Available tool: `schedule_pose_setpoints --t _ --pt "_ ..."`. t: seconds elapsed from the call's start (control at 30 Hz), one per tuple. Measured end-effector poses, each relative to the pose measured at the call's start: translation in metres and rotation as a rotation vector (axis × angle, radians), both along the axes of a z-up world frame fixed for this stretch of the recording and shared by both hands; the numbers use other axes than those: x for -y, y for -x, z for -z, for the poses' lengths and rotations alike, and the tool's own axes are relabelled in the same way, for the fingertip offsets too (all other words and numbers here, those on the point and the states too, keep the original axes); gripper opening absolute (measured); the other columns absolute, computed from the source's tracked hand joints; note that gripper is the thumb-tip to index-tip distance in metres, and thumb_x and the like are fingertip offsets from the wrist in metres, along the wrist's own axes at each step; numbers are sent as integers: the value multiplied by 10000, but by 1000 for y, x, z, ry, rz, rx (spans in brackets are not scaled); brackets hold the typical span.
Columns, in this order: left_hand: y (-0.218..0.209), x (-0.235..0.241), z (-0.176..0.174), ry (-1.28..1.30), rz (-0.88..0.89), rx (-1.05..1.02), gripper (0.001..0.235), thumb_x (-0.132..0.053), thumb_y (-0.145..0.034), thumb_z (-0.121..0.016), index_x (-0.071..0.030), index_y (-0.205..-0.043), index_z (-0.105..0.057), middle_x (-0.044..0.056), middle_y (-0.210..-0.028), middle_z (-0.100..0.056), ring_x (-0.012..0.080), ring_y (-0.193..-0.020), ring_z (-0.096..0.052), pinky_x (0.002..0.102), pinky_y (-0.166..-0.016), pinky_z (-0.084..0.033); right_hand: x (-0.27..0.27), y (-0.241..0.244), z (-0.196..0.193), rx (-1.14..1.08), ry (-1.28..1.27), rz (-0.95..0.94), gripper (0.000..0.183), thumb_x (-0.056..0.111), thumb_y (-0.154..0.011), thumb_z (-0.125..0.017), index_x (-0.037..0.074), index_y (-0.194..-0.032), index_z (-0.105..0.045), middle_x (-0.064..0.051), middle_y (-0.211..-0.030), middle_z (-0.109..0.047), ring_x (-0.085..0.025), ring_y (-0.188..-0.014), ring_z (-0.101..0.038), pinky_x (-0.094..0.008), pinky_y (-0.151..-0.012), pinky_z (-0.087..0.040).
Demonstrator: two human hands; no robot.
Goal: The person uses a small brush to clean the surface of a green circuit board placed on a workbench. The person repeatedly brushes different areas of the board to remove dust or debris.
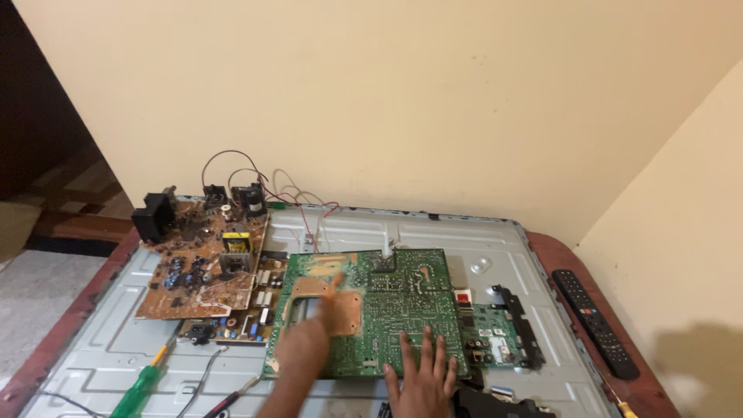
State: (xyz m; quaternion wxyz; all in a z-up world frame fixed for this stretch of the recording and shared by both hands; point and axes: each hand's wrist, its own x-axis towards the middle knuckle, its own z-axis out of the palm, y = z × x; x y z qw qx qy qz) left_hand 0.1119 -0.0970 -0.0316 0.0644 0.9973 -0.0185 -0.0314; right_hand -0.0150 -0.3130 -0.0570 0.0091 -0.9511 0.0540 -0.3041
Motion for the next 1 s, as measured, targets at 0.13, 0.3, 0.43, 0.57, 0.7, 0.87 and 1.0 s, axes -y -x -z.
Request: schedule_pose_setpoints --t 0.13,0.3,0.43,0.57,0.7,0.87,1.0 --pt "-32 -58 -13 48 -113 -38 450 -264 -1038 -451 -210 -1484 -481 117 -999 -737 276 -867 -732 429 -723 -618 -2 2 -5 -2 -15 -9 690 592 -940 -401 263 -1540 -309 -186 -1605 -182 -432 -1499 -115 -672 -1139 -67" --pt "-38 -37 -31 115 -231 -260 490 -275 -1112 -364 -281 -1600 -315 129 -1039 -762 249 -873 -786 404 -732 -666 -3 3 -6 15 -38 -26 702 593 -936 -407 254 -1544 -309 -195 -1611 -178 -431 -1468 -124 -658 -1108 -71" --pt "-20 2 -41 104 -38 -173 509 -278 -1090 -410 -317 -1585 -298 141 -1072 -738 283 -914 -737 456 -790 -612 0 1 -4 -36 -18 -30 692 592 -951 -405 239 -1539 -313 -216 -1601 -175 -463 -1489 -115 -703 -1133 -70" --pt "-24 -3 -48 20 24 -279 694 -246 -1087 -394 -275 -1703 -75 167 -1081 -745 261 -900 -776 399 -755 -663 -1 1 -1 14 -3 -22 678 588 -965 -383 247 -1546 -312 -206 -1611 -174 -438 -1469 -113 -671 -1121 -68" --pt "-53 -43 -42 83 -194 -179 638 -408 -1034 -463 -329 -1627 -240 127 -1108 -737 272 -967 -746 432 -796 -628 3 2 0 -69 -9 -24 683 590 -972 -392 229 -1547 -309 -219 -1600 -161 -471 -1505 -102 -705 -1135 -60" --pt "-73 -31 -35 139 -295 -167 478 -344 -1138 -312 -307 -1614 -331 132 -1057 -754 275 -904 -748 421 -742 -636 -5 1 -8 -9 -16 4 685 590 -943 -407 266 -1539 -314 -178 -1614 -165 -437 -1496 -110 -685 -1145 -68" --pt "-50 25 -48 -62 56 -159 559 -348 -1084 -416 -61 -1563 -388 133 -1025 -737 202 -823 -759 356 -651 -647 -7 5 -22 -39 -67 -11 688 581 -934 -445 269 -1533 -317 -172 -1622 -159 -430 -1474 -96 -686 -1149 -68"
